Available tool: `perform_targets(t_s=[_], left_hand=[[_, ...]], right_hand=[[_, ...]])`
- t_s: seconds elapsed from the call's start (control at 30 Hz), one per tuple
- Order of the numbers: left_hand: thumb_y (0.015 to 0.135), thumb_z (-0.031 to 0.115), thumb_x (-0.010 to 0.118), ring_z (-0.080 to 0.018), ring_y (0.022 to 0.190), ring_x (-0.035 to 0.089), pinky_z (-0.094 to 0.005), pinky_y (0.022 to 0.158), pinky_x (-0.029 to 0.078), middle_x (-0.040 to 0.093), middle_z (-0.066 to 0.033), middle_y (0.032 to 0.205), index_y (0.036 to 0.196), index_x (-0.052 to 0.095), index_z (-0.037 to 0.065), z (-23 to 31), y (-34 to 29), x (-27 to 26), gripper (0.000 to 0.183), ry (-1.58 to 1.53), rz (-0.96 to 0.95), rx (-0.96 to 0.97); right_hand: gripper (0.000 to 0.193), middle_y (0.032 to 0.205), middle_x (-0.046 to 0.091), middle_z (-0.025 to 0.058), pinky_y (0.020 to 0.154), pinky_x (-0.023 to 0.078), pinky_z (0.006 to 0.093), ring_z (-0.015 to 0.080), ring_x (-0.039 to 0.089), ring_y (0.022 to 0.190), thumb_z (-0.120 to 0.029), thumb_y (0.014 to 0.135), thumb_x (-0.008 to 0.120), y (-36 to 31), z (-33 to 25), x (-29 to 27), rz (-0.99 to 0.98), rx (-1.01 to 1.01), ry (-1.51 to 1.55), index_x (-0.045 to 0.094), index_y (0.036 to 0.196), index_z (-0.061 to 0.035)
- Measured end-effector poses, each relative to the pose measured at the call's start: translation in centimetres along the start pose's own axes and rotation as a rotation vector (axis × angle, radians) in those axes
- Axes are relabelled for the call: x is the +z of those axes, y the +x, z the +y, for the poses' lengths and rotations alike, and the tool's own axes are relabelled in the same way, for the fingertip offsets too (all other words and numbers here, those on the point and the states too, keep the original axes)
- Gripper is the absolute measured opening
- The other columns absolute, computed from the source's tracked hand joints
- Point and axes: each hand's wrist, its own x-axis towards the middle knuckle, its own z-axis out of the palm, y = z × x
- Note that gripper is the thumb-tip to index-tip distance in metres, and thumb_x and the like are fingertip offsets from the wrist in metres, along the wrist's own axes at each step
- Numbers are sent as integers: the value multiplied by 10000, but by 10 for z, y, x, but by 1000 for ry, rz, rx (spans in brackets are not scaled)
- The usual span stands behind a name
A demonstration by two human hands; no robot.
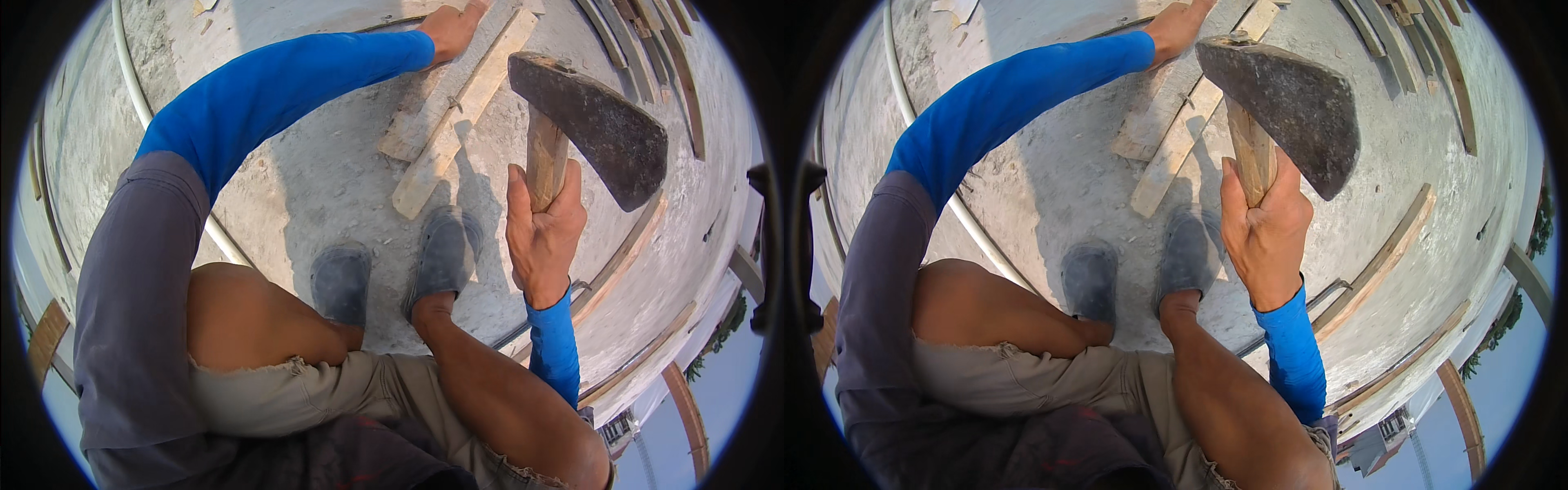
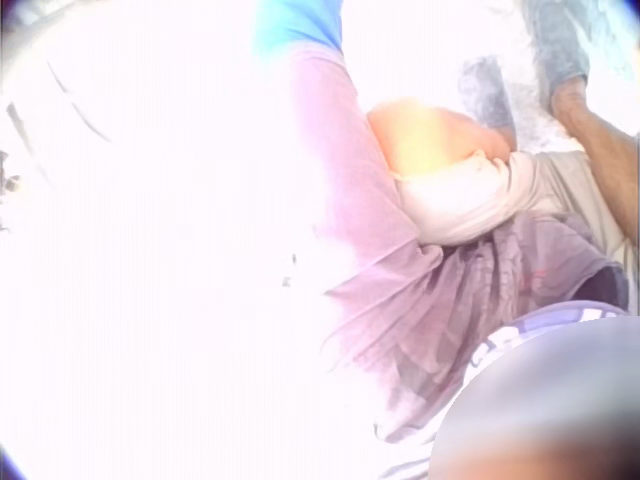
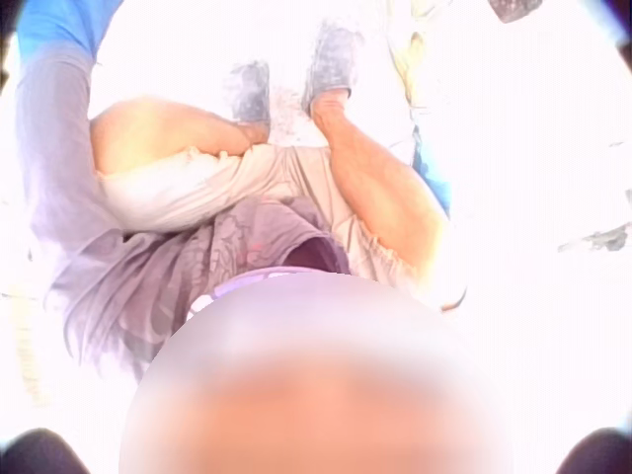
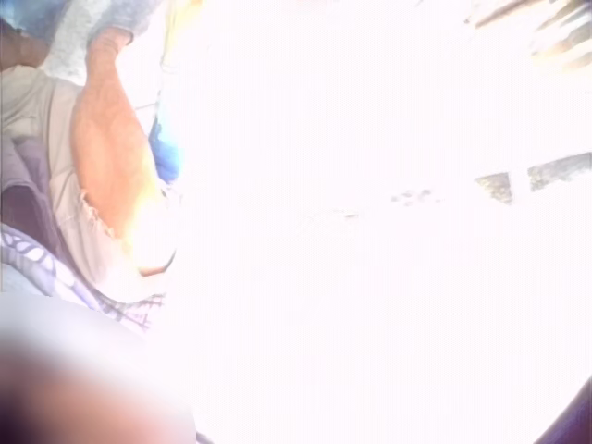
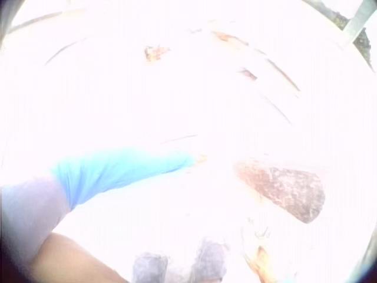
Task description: The person uses a crowbar to pry apart a small wooden frame on the floor. They then pick up a hammer and strike the wooden pieces to separate them further. The person continues to hammer the wood pieces individually.
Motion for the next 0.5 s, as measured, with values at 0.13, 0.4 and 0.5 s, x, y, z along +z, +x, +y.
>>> perform_targets(t_s=[0.13,0.4,0.5], left_hand=[[1082,749,220,-361,646,623,-576,734,482,624,-252,665,658,640,-54,-5,-6,-1,1001,1,-101,-56],[1078,772,194,-220,462,350,-517,499,338,375,-100,489,533,424,38,-13,-7,12,943,-22,105,79],[1098,727,167,-269,499,464,-533,574,428,443,-157,517,574,519,5,-13,-7,12,959,-15,52,62]], right_hand=[[305,721,662,296,557,534,540,490,690,672,-148,990,715,17,9,15,-332,50,-363,489,1095,28],[290,715,644,298,515,498,478,470,698,658,-157,1012,709,8,-17,-15,-143,-14,-83,502,1094,28],[315,725,655,297,540,529,509,467,694,655,-129,957,743,19,-2,6,-356,21,-510,498,1086,21]])
